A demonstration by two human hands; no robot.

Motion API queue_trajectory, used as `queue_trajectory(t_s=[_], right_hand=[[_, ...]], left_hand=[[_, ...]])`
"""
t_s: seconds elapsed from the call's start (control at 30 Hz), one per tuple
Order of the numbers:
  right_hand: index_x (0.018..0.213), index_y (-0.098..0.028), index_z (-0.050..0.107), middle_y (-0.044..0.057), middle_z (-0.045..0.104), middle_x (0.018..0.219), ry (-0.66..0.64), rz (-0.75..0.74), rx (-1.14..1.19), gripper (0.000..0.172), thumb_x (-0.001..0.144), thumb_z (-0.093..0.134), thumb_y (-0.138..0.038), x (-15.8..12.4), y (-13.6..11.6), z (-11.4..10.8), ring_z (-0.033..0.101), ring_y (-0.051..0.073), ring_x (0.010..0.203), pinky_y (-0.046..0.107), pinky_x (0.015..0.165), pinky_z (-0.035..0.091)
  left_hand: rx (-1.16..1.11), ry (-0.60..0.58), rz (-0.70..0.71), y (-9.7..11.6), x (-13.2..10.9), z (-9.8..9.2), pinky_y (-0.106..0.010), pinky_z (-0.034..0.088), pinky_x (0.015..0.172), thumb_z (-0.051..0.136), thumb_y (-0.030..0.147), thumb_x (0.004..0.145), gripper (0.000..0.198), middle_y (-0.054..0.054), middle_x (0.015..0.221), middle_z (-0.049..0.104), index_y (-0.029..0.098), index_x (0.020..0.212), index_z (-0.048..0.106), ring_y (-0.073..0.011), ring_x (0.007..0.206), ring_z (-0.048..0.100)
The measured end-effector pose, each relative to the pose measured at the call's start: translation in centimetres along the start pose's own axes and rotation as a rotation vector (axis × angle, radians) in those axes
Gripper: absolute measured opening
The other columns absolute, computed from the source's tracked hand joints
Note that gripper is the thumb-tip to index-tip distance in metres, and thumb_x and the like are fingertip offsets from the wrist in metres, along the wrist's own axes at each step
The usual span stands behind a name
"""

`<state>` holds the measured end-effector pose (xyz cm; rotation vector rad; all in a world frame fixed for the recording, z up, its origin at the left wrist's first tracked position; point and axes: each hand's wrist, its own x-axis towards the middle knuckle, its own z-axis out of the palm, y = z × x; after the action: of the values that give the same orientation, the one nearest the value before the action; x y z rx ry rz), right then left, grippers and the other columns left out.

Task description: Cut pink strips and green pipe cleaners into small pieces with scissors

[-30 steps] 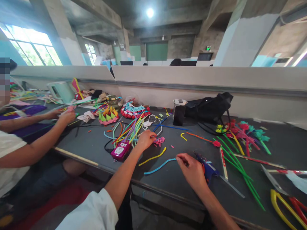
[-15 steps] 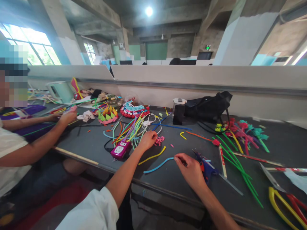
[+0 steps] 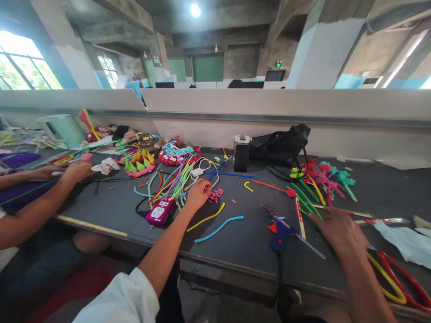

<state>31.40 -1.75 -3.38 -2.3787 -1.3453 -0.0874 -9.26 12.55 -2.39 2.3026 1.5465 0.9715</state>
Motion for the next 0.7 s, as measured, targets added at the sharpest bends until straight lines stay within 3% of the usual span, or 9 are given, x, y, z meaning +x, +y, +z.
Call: queue_trajectory(t_s=[0.07, 0.17, 0.37, 0.53, 0.7], right_hand=[[0.095, -0.015, 0.074, 0.025, 0.070, 0.094, -0.064, 0.010, -0.070, 0.052, 0.074, 0.058, -0.060, 0.5, 2.6, 1.3, 0.066, 0.037, 0.085, 0.041, 0.062, 0.043], [0.089, -0.018, 0.075, 0.021, 0.071, 0.096, -0.145, 0.070, -0.070, 0.042, 0.074, 0.058, -0.053, 0.8, 4.3, 2.9, 0.066, 0.038, 0.083, 0.044, 0.062, 0.045], [0.080, -0.022, 0.078, 0.019, 0.072, 0.086, -0.151, 0.120, -0.050, 0.034, 0.076, 0.054, -0.046, 0.8, 4.3, 2.4, 0.066, 0.034, 0.069, 0.041, 0.055, 0.045], [0.073, -0.021, 0.077, 0.016, 0.068, 0.062, -0.064, 0.106, 0.049, 0.037, 0.077, 0.052, -0.048, -0.5, 2.3, 0.5, 0.061, 0.028, 0.055, 0.036, 0.051, 0.039], [0.081, -0.018, 0.073, 0.014, 0.068, 0.068, -0.012, 0.064, 0.160, 0.040, 0.077, 0.046, -0.047, -1.9, -3.0, -0.6, 0.062, 0.028, 0.065, 0.033, 0.056, 0.039]], left_hand=[[-0.001, 0.040, 0.001, 0.5, -0.1, -0.2, -0.028, 0.046, 0.080, 0.051, 0.015, 0.083, 0.015, -0.005, 0.093, 0.062, 0.018, 0.085, 0.065, -0.0161, 0.086, 0.059], [-0.010, 0.058, 0.016, 1.8, -0.5, -0.9, -0.028, 0.045, 0.080, 0.049, 0.017, 0.085, 0.017, -0.006, 0.095, 0.062, 0.018, 0.088, 0.065, -0.0166, 0.089, 0.058], [-0.042, -0.145, 0.107, 4.5, -2.4, -2.2, -0.025, 0.043, 0.074, 0.056, 0.018, 0.082, 0.012, -0.002, 0.081, 0.067, 0.019, 0.080, 0.067, -0.0153, 0.080, 0.059], [-0.031, -0.283, 0.133, 5.4, -3.7, -2.1, -0.025, 0.042, 0.072, 0.055, 0.022, 0.083, 0.014, -0.003, 0.081, 0.068, 0.018, 0.078, 0.067, -0.0160, 0.079, 0.060], [0.166, -0.439, 0.126, 6.1, -5.7, -2.0, -0.030, 0.043, 0.078, 0.065, 0.042, 0.077, 0.026, -0.007, 0.092, 0.066, 0.019, 0.089, 0.065, -0.0231, 0.090, 0.060]])
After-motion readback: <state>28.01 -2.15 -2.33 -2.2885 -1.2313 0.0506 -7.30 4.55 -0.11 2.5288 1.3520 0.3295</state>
